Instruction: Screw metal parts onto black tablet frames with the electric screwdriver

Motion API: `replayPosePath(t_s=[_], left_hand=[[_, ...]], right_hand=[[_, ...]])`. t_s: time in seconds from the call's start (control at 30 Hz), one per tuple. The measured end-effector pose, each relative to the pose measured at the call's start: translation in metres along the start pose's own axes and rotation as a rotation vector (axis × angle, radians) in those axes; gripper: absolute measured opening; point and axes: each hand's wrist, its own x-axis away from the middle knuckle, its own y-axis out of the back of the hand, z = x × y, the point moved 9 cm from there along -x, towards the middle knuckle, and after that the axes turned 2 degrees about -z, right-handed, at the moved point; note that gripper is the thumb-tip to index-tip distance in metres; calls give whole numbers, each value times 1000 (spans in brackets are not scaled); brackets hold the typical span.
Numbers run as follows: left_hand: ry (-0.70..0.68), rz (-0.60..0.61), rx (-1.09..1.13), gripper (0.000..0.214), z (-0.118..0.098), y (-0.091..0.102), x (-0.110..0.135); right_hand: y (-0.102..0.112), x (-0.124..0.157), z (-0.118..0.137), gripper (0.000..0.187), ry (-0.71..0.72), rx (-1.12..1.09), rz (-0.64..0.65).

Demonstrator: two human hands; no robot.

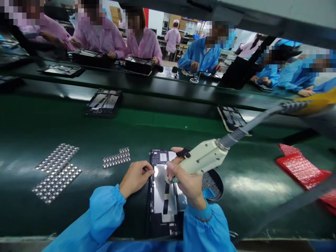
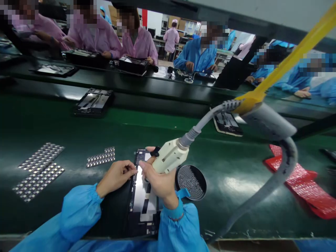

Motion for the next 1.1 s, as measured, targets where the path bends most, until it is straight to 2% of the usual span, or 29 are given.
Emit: replayPosePath(t_s=[0.17, 0.3, 0.7, 1.1], left_hand=[[184, 180, 116, 20, 17, -8, -18], [214, 279, 131, 15, 18, -11, -29], [227, 276, 198, 8, 20, -11, -29], [247, 241, 225, 6, 20, -8, -30]], right_hand=[[-24, -9, -21, 36, 14, 67, -17], [-37, -15, -41, 38, -26, 139, 5], [-36, -16, -60, 35, -67, 169, 14], [-43, -15, -55, 33, -50, 234, 41]])
